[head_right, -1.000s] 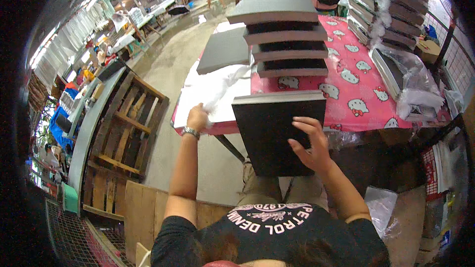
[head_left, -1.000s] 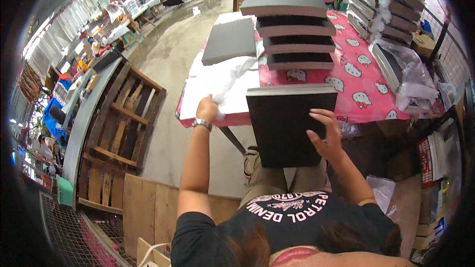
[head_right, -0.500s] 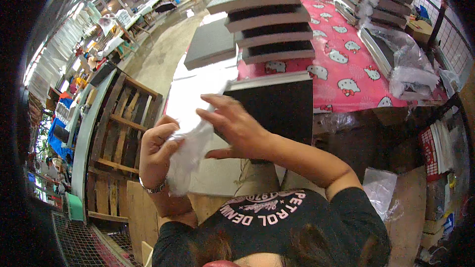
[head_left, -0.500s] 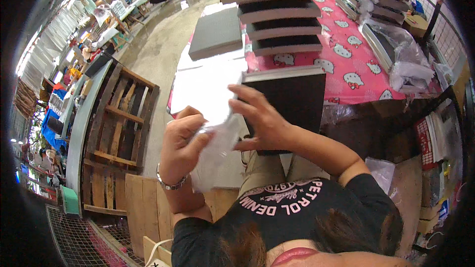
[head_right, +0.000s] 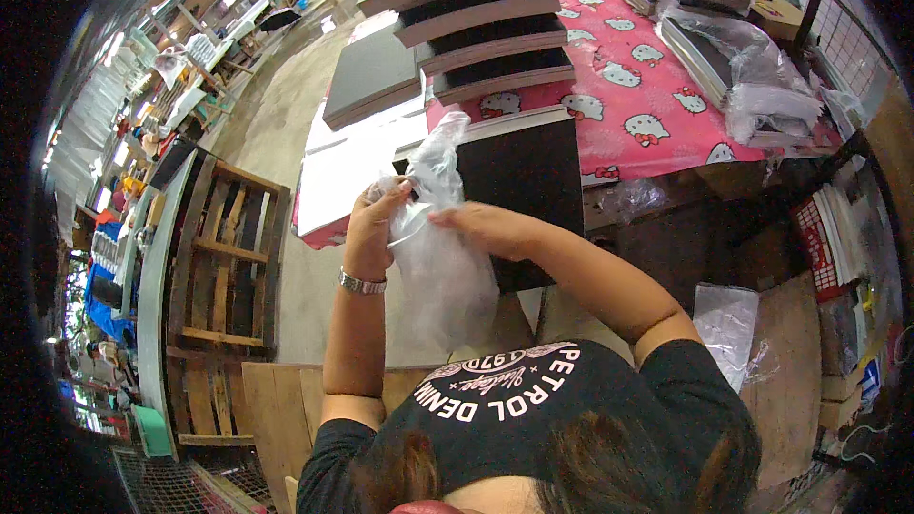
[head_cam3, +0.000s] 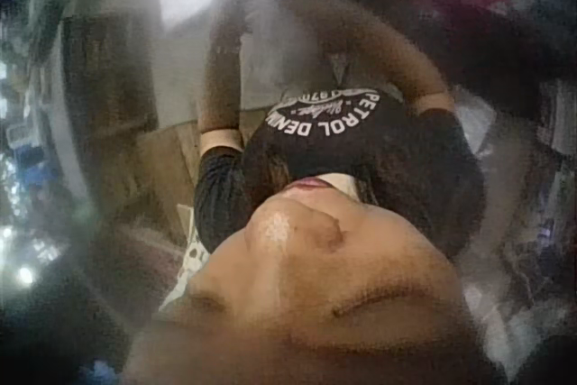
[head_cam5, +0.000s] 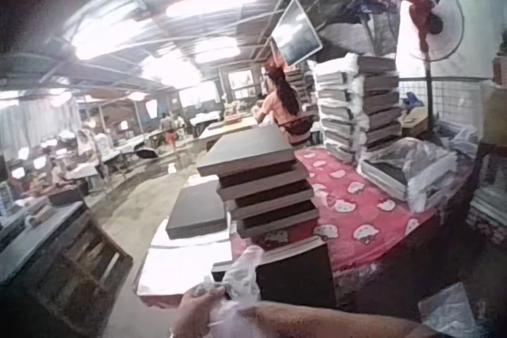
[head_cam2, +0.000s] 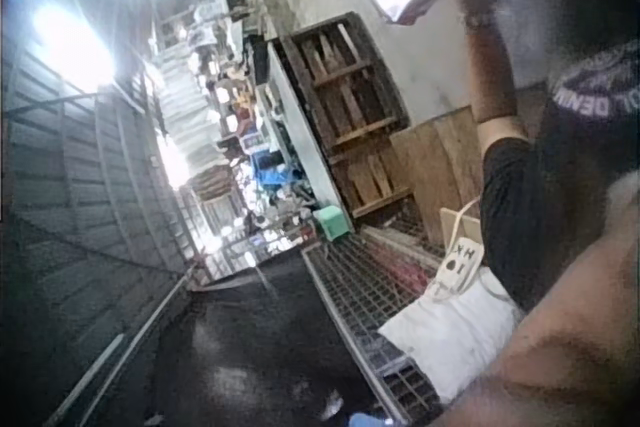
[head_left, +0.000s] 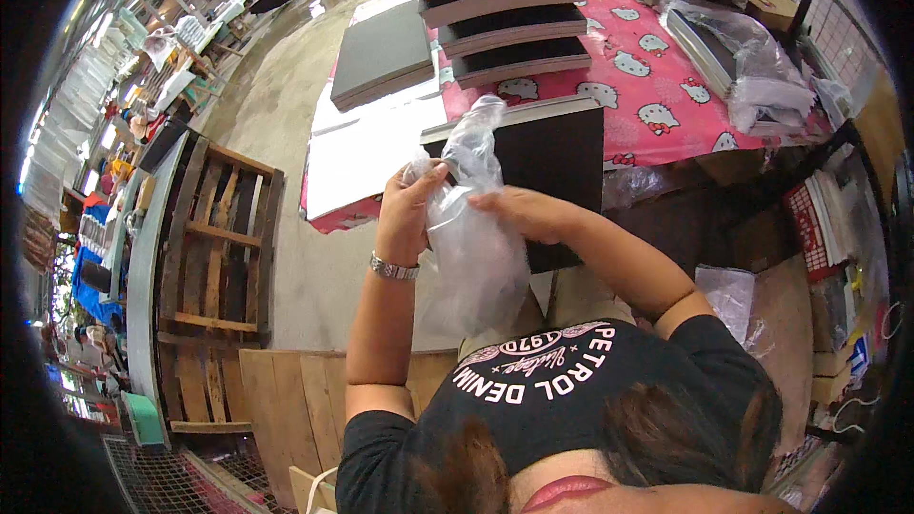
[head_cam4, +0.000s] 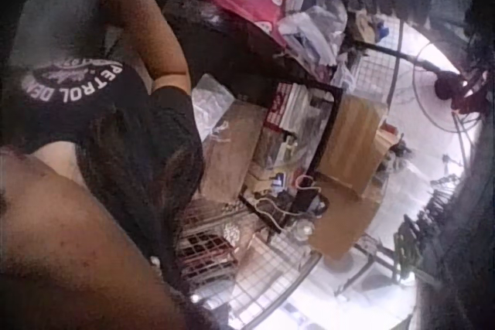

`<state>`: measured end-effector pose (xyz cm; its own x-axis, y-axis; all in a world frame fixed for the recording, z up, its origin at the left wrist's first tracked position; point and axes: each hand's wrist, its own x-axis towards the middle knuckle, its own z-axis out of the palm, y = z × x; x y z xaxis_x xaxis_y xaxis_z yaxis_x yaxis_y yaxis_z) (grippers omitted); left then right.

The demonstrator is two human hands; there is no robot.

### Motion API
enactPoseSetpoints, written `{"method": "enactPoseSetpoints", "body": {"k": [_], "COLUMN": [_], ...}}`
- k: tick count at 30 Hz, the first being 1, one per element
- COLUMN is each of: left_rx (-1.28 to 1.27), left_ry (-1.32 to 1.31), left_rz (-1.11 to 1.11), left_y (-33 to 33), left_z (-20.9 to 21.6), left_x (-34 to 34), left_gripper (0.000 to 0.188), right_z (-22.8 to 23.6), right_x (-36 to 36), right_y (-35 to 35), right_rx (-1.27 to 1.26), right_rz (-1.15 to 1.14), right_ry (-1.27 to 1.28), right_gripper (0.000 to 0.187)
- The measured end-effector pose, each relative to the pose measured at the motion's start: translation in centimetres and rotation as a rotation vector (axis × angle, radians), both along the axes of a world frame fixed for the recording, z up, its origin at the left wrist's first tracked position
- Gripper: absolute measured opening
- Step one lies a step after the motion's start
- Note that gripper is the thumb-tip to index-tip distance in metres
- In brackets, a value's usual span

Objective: The person picks up a thin black book, slides it into a clear plastic bag, and then folds the open end of the bag into the book's cover.

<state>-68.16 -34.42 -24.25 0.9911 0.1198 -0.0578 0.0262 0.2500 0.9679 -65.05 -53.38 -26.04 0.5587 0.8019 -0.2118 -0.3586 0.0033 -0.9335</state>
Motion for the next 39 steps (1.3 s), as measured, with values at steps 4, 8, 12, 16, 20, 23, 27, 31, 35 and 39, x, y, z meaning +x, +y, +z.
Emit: {"method": "enactPoseSetpoints", "body": {"k": [4, 8, 12, 16, 20, 23, 27, 31, 35, 39], "left_rx": [0.036, -0.208, 0.079, 0.2, 0.21, 0.019, -0.066, -0.133, -0.111, 0.371], "left_ry": [-0.165, -0.198, -0.151, -0.276, -0.213, -0.186, -0.172, -0.216, -0.158, -0.126], "left_rz": [0.037, 0.056, -0.024, -0.058, 0.095, 0.037, -0.054, -0.31, -0.189, -0.166], "left_y": [-1.4, -2.3, -2.3, -2.2, -1.0, 0.0, -1.0, -1.2, -0.9, 2.3], "left_z": [0.0, 0.5, 1.1, 1.2, 2.6, 2.9, 2.9, 2.1, 1.7, 1.4], "left_x": [1.1, 1.0, -0.3, 0.1, -0.2, -0.3, -0.5, -0.4, -1.6, -2.9], "left_gripper": [0.018, 0.032, 0.059, 0.031, 0.013, 0.008, 0.012, 0.019, 0.021, 0.022], "right_z": [0.2, 1.5, 1.3, 2.7, 3.2, 2.6, 4.0, 4.7, 2.7, 2.3], "right_x": [2.5, 2.1, 1.3, -1.5, -0.6, 2.0, 4.5, 6.1, 7.0, 7.0], "right_y": [-3.2, -3.3, -3.6, -1.5, -4.9, -8.2, -5.7, -3.7, -2.5, -4.7], "right_rx": [0.125, 0.004, -0.213, -0.265, -0.169, -0.117, 0.121, 0.167, 0.378, 0.206], "right_rz": [-0.376, -0.546, -0.732, -0.676, -0.647, -0.633, -0.401, 0.11, -0.156, -0.433], "right_ry": [-0.047, -0.702, -1.251, -1.332, -0.971, -0.779, -0.577, -0.331, -0.197, -0.477], "right_gripper": [0.031, 0.04, 0.065, 0.069, 0.062, 0.044, 0.055, 0.059, 0.02, 0.018]}}
